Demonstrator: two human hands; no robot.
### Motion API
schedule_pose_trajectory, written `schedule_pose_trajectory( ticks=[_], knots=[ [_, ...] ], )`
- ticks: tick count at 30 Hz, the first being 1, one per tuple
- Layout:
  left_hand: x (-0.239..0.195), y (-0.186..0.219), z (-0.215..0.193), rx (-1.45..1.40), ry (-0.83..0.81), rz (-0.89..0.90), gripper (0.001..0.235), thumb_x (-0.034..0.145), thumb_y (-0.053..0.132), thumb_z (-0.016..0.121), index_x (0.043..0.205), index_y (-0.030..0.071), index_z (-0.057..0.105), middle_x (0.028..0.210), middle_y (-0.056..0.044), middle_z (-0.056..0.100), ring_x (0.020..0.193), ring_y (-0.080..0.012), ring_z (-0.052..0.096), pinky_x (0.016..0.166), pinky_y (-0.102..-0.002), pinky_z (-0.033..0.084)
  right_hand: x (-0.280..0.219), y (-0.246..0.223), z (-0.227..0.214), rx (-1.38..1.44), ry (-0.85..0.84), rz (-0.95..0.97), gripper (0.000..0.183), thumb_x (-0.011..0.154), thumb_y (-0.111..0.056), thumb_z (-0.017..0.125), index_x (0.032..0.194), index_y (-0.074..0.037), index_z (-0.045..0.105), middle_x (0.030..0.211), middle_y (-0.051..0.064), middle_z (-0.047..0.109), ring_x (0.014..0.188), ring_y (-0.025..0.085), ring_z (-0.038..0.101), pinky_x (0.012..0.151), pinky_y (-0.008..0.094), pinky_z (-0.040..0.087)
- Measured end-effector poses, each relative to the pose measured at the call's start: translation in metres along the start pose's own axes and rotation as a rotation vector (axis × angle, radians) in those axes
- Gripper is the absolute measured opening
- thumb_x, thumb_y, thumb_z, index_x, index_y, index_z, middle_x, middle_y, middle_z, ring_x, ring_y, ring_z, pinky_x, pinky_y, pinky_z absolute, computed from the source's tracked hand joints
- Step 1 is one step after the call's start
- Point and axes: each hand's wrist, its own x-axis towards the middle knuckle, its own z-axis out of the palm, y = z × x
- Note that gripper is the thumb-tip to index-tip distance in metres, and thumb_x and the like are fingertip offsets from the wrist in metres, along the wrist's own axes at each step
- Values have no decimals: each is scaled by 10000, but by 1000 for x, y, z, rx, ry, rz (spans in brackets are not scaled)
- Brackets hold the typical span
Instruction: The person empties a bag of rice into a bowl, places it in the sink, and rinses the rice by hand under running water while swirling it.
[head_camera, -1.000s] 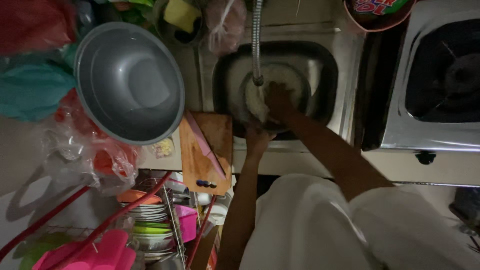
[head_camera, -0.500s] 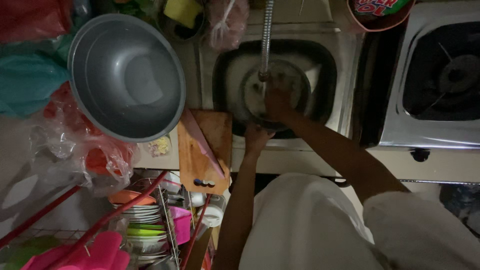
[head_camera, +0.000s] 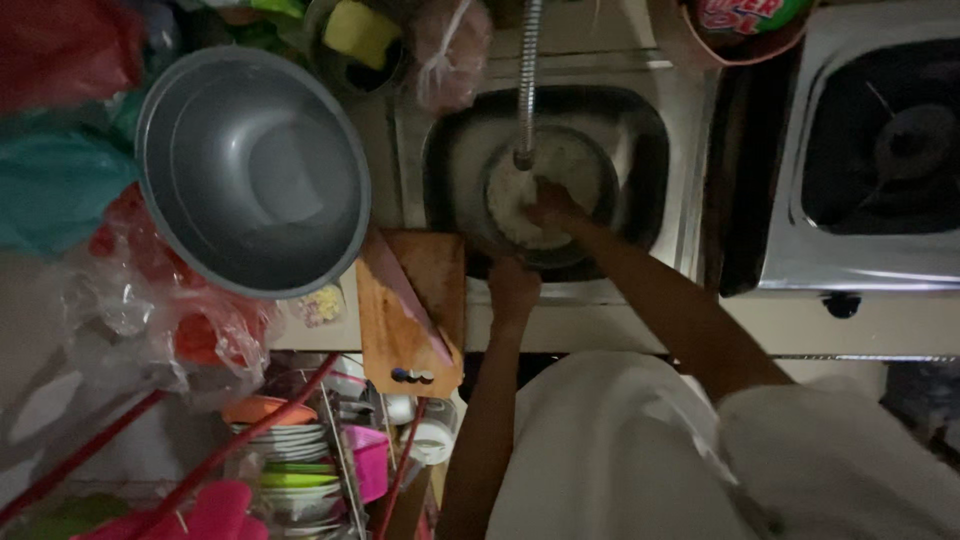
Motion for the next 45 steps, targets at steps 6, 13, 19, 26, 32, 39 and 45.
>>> schedule_pose_trajectory(
  ticks=[6, 13, 19, 26, 32, 39, 45],
  knots=[
    [-18, 52, -62, 287, 692, 564, 743, 817, -62, 662, 1495, -33, 359, 1352, -309, 558, 1196, -448, 562, 1045, -473, 477, -51, 19, -39, 9, 244, 43, 110, 1022, -177, 559, 1068, -92, 506, 1032, 148, 563, 868, 290, 545, 766, 433, 544],
    [28, 75, -101, 174, 205, 271, 771, 943, -29, 562, 1561, -139, 115, 1303, -355, 537, 1074, -402, 615, 885, -407, 551, -8, 5, -8, 11, 295, 87, 130, 1020, -184, 566, 1091, -96, 502, 1047, 154, 566, 880, 299, 549, 771, 443, 543],
    [61, 52, -100, 306, 116, 133, 574, 982, -19, 498, 1512, -103, 295, 1169, -331, 662, 1029, -404, 698, 867, -437, 585, 13, 0, 8, 26, 218, 45, 150, 1018, -190, 572, 1112, -99, 499, 1060, 159, 568, 891, 306, 552, 776, 451, 541],
    [80, 29, -91, 216, 163, 195, 610, 957, -57, 499, 1517, -93, 261, 1112, -363, 650, 979, -472, 664, 834, -501, 544, -3, -22, 20, 43, 209, 7, 174, 1015, -198, 579, 1135, -103, 495, 1075, 165, 570, 904, 315, 556, 781, 460, 540],
    [98, 14, -82, 542, 135, 271, 1039, 802, 141, 803, 1463, -239, 96, 1062, -360, 639, 933, -442, 678, 832, -493, 556, 30, -10, 12, -14, 236, 9, 196, 1013, -204, 585, 1155, -106, 492, 1087, 170, 573, 914, 322, 560, 786, 468, 538],
    [87, 37, -91, 298, 72, 68, 1018, 902, 113, 733, 1530, -166, -18, 1144, -383, 585, 976, -444, 659, 776, -467, 597, 29, 4, 18, 31, 105, 35, 222, 1011, -211, 591, 1179, -110, 488, 1102, 176, 575, 927, 331, 564, 791, 478, 537],
    [65, 73, -110, 303, -67, -114, 1066, 860, 98, 761, 1543, -71, -40, 1241, -351, 558, 1075, -425, 624, 871, -434, 567, -11, 27, -17, -29, 26, 64, 244, 1009, -218, 597, 1199, -113, 484, 1115, 181, 577, 938, 338, 567, 795, 486, 536]
  ],
)
